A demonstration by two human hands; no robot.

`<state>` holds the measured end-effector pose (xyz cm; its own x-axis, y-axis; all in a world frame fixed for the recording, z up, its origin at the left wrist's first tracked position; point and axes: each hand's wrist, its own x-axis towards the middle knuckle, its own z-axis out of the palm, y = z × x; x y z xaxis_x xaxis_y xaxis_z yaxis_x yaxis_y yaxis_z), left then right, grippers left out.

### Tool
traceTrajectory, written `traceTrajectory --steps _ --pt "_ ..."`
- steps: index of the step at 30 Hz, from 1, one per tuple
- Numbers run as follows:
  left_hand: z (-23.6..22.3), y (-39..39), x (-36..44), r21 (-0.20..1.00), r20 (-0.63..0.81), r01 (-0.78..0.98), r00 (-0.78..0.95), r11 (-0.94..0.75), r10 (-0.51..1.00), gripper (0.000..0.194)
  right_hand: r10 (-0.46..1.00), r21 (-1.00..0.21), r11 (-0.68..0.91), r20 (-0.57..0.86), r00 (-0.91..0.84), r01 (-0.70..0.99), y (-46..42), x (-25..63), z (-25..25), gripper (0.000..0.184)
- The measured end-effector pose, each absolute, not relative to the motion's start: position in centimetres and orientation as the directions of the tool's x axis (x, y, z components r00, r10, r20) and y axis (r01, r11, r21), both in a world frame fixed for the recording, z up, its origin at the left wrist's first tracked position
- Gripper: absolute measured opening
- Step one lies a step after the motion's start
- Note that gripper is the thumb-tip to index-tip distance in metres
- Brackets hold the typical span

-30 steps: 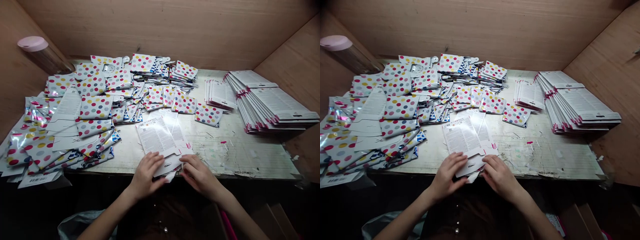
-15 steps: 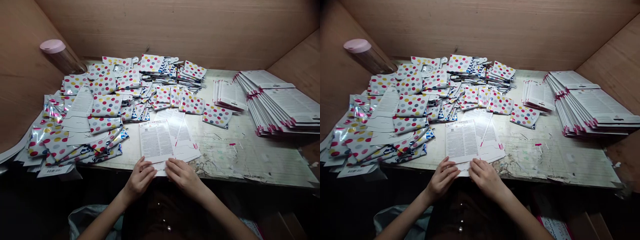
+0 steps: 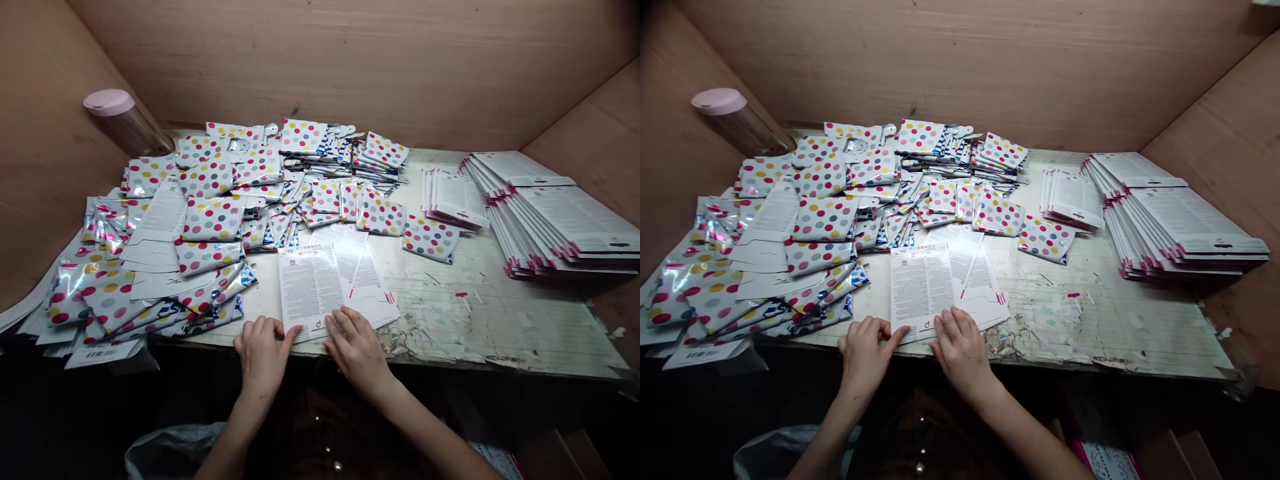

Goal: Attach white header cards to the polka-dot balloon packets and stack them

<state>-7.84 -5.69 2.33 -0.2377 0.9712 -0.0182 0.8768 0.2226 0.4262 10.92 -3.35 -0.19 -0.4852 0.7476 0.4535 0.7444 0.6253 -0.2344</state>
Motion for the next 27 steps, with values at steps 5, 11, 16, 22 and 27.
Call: traceTrajectory --steps 5,11,16,22,27 --pt "7.0 -3.6 -6.8 0.910 -0.095 0.415 0.149 0.025 0.984 0.040 0.624 -0.224 0.710 0.640 -0.448 0.667 -2.3 12.9 3.4 0.044" --pt "3.7 4.2 -3.9 0.455 0.034 0.866 -0.247 0.205 0.968 0.089 0.641 -0.105 0.262 0.762 -0.091 0.959 9.4 27.9 5.0 0.038" --pt "1.8 6.3 -3.6 0.476 -0.054 0.820 -0.334 0.318 0.941 0.096 0.899 -0.045 -0.043 0.435 0.059 0.998 19.7 36.2 4.1 0.045" --pt "2.9 5.7 -5.3 0.744 -0.230 0.553 -0.315 0.375 0.921 0.058 0.889 -0.011 0.428 0.187 -0.418 0.904 17.4 33.4 1.6 0.070" --pt "4.2 3.6 -6.1 0.897 -0.388 0.218 -0.024 0.384 0.921 0.060 0.881 0.004 0.462 0.112 -0.460 0.887 16.5 33.2 -0.6 0.068"
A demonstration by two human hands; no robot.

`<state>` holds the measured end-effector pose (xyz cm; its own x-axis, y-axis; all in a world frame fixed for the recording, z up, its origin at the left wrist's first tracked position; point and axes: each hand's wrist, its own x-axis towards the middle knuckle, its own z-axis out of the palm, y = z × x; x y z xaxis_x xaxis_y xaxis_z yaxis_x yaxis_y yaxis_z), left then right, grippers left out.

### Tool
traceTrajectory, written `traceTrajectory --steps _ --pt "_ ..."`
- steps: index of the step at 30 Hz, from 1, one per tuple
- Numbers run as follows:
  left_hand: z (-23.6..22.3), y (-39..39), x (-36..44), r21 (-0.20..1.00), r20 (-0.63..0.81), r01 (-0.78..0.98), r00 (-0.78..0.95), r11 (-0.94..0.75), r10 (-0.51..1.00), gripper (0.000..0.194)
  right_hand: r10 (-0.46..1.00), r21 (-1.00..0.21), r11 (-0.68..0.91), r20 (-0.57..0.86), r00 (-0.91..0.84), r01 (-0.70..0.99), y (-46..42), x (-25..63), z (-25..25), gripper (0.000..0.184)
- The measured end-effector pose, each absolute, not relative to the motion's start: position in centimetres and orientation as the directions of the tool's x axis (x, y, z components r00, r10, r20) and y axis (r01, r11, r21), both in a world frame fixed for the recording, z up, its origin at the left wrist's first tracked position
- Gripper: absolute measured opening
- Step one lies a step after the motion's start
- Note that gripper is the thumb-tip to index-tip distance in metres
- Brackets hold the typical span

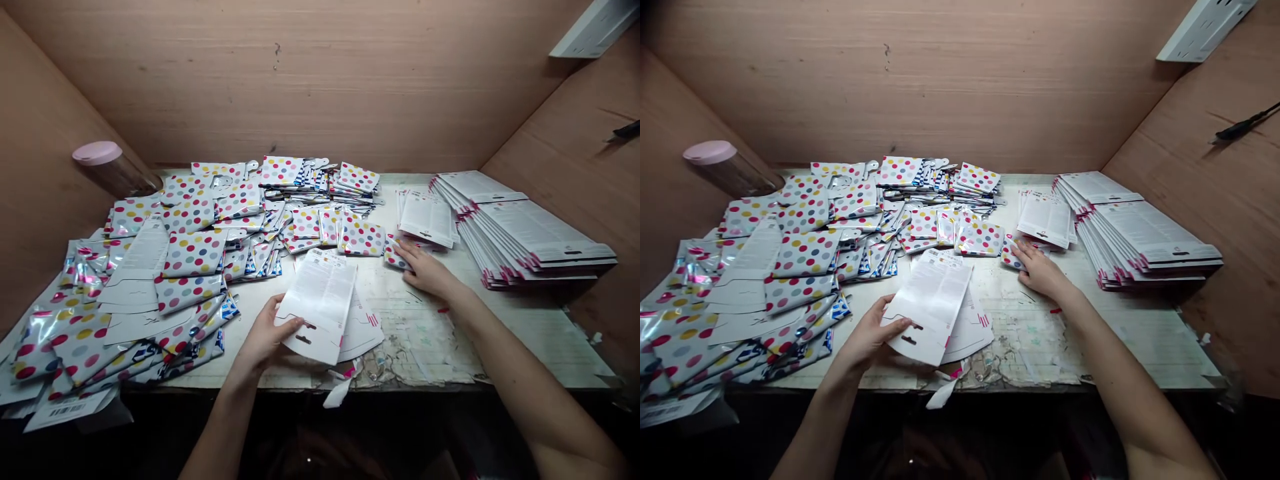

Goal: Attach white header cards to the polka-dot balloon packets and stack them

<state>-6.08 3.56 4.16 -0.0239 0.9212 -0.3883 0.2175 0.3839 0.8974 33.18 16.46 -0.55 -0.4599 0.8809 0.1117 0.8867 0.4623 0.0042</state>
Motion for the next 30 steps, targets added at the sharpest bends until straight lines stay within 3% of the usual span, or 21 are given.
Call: traceTrajectory --steps 3,5,8,10,13,20,26,30 --pt "5.2 1.9 -6.4 0.881 -0.441 -0.137 0.109 0.453 0.891 0.061 0.899 0.009 0.399 0.194 -0.393 0.917 15.9 32.6 -0.1 0.053" --pt "5.6 1.0 -6.3 0.841 -0.439 -0.305 0.096 0.446 0.893 0.058 0.878 -0.029 0.383 0.324 -0.354 0.923 13.4 30.9 1.5 0.050" --pt "5.5 0.2 -5.7 0.893 -0.344 -0.337 -0.079 0.300 0.936 0.048 0.744 -0.194 0.509 0.589 -0.316 0.839 6.3 26.4 5.0 0.054" --pt "5.3 0.0 -4.8 0.942 -0.243 -0.280 -0.191 0.185 0.951 0.038 0.655 -0.274 0.656 0.670 -0.350 0.704 1.2 23.0 7.2 0.059" --pt "5.5 0.2 -3.5 0.984 -0.118 -0.159 -0.235 0.082 0.965 0.031 0.625 -0.306 0.741 0.640 -0.446 0.598 -3.8 19.1 8.5 0.056" --pt "5.4 1.1 -1.7 0.993 -0.066 -0.115 -0.391 0.022 0.918 0.022 0.692 -0.293 0.640 0.621 -0.368 0.710 -5.1 15.9 6.2 0.058" --pt "4.9 1.6 -1.0 0.948 -0.112 -0.319 -0.277 0.019 0.954 0.043 0.716 -0.292 0.602 0.610 -0.341 0.743 -5.4 15.6 5.5 0.057" --pt "4.3 1.7 -1.1 0.947 -0.102 -0.321 -0.338 -0.012 0.936 0.034 0.732 -0.309 0.588 0.596 -0.330 0.747 -5.2 16.3 5.4 0.059"
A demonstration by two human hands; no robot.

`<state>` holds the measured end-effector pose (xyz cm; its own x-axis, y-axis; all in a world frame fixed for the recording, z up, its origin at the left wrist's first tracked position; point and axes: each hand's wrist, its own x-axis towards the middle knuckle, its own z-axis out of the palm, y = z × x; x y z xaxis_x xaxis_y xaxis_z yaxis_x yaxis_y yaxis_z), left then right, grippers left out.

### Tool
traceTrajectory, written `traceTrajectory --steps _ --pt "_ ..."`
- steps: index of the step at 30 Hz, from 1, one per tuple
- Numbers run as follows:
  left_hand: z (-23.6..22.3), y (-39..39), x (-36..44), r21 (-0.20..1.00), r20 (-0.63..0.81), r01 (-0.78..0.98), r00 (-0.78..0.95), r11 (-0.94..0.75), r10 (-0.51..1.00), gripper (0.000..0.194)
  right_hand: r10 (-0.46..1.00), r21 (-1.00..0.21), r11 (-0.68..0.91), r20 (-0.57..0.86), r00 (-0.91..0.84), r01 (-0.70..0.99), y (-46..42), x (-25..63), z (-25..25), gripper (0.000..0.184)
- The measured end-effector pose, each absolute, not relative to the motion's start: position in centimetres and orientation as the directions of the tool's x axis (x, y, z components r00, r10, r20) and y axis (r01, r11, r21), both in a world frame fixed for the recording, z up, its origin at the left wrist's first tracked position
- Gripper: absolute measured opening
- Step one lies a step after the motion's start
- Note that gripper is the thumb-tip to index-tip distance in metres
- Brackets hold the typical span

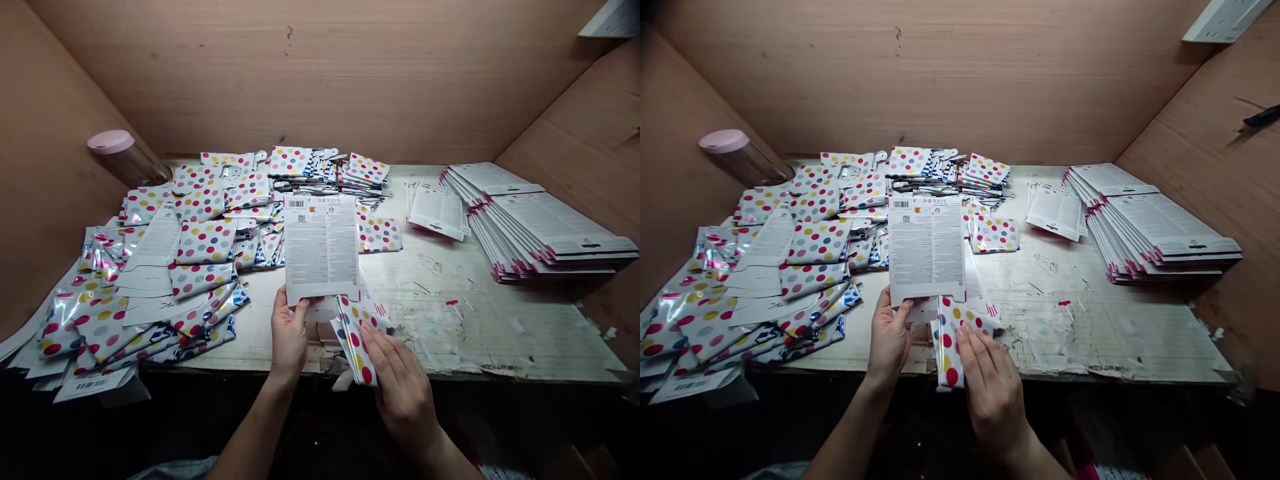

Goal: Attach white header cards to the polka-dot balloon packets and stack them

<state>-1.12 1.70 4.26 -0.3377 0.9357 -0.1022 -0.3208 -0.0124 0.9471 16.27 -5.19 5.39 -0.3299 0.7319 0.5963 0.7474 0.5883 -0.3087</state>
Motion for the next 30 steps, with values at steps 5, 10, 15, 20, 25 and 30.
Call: traceTrajectory --steps 5,10,15,20,25,30 --pt "3.9 2.2 -0.7 0.986 -0.053 -0.166 -0.439 -0.023 0.897 0.024 0.717 -0.187 0.581 0.577 -0.390 0.792 -6.2 14.7 5.4 0.054" --pt "4.2 2.1 0.0 1.000 0.006 0.003 -0.454 -0.005 0.891 0.020 0.767 -0.005 0.448 0.515 -0.382 0.894 -5.2 12.3 5.0 0.054" --pt "4.3 1.5 -0.4 0.957 0.117 0.290 -0.466 0.026 0.877 0.012 0.828 0.000 0.357 0.463 -0.316 0.934 -3.8 12.3 4.8 0.056" --pt "4.5 1.0 -0.2 0.857 0.134 0.508 -0.382 0.087 0.914 0.011 0.894 -0.113 0.230 0.416 -0.164 0.967 -3.8 12.0 4.7 0.059" --pt "5.5 0.0 0.7 0.757 0.038 0.635 -0.276 0.153 0.960 0.024 0.906 -0.072 0.114 0.417 -0.074 0.991 -3.1 11.3 4.5 0.048" --pt "7.3 -1.0 0.1 0.666 -0.178 0.721 -0.096 0.192 0.979 0.043 0.927 0.000 0.190 0.329 -0.180 0.982 -2.3 11.9 5.1 0.039"
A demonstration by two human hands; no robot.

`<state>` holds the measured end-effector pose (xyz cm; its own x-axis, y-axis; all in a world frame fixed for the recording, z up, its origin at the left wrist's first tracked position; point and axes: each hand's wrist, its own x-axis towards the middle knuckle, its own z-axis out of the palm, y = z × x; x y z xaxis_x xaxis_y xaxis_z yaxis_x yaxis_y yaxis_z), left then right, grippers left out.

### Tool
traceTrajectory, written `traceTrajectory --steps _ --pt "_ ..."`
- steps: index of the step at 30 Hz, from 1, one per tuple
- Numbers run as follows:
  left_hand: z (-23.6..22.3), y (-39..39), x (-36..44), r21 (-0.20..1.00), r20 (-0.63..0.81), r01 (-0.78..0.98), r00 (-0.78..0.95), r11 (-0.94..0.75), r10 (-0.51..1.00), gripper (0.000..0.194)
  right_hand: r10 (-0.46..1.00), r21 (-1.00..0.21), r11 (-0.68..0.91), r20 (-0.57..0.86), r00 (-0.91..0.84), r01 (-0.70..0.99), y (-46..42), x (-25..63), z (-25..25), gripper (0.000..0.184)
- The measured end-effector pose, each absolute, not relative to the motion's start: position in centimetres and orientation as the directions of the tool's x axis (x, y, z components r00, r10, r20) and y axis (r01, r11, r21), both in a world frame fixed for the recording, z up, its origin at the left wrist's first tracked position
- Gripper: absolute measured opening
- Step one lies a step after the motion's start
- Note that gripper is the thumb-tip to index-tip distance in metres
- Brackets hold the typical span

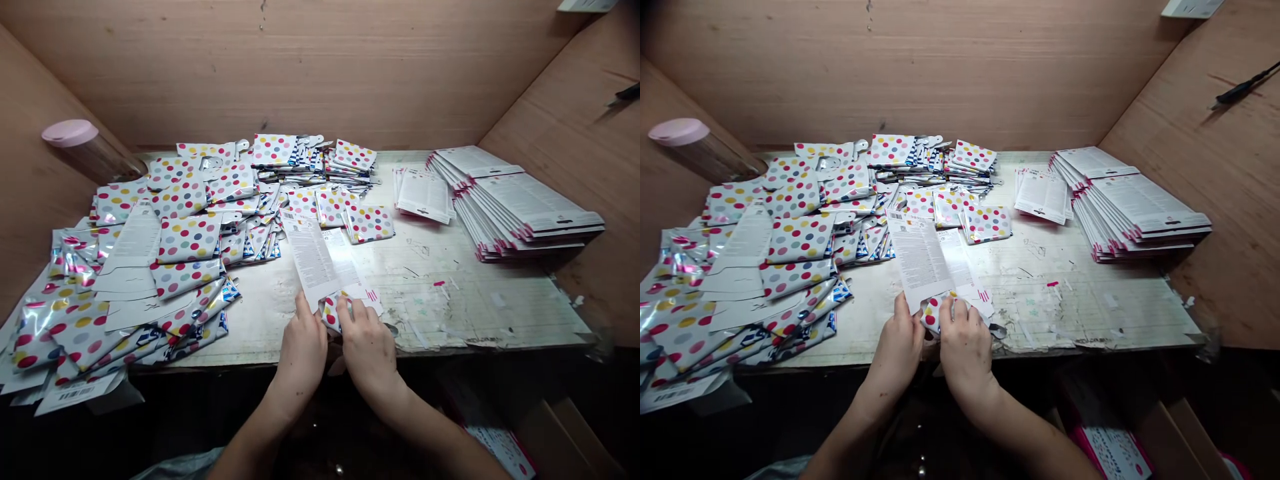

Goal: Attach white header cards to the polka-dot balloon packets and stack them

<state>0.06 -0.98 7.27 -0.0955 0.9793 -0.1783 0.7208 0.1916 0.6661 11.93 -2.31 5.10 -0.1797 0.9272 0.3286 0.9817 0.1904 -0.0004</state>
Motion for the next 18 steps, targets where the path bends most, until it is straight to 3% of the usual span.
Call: traceTrajectory --steps 5,9,13,15,18 --pt "8.1 -1.8 0.2 0.766 -0.230 0.618 0.004 0.179 0.973 0.047 0.939 -0.037 0.228 0.272 -0.210 0.973 -1.6 12.5 6.3 0.050" --pt "8.1 -2.7 0.8 0.810 -0.201 0.560 -0.018 0.176 0.980 0.047 0.931 -0.008 0.168 0.331 -0.155 0.986 -1.9 12.3 6.4 0.029" --pt "8.3 -3.3 0.1 0.934 -0.126 0.346 0.072 0.094 0.989 0.037 0.886 0.057 0.272 0.376 -0.273 0.961 -2.7 12.7 5.7 0.023" --pt "8.6 -3.4 -0.3 0.918 -0.146 0.385 0.101 0.097 0.984 0.035 0.866 0.101 0.305 0.384 -0.320 0.947 -2.9 13.0 5.4 0.027" --pt "9.0 -3.6 -0.2 0.788 -0.208 0.611 0.138 0.082 0.968 0.042 0.872 0.167 0.286 0.363 -0.328 0.944 -2.9 13.0 5.4 0.032"
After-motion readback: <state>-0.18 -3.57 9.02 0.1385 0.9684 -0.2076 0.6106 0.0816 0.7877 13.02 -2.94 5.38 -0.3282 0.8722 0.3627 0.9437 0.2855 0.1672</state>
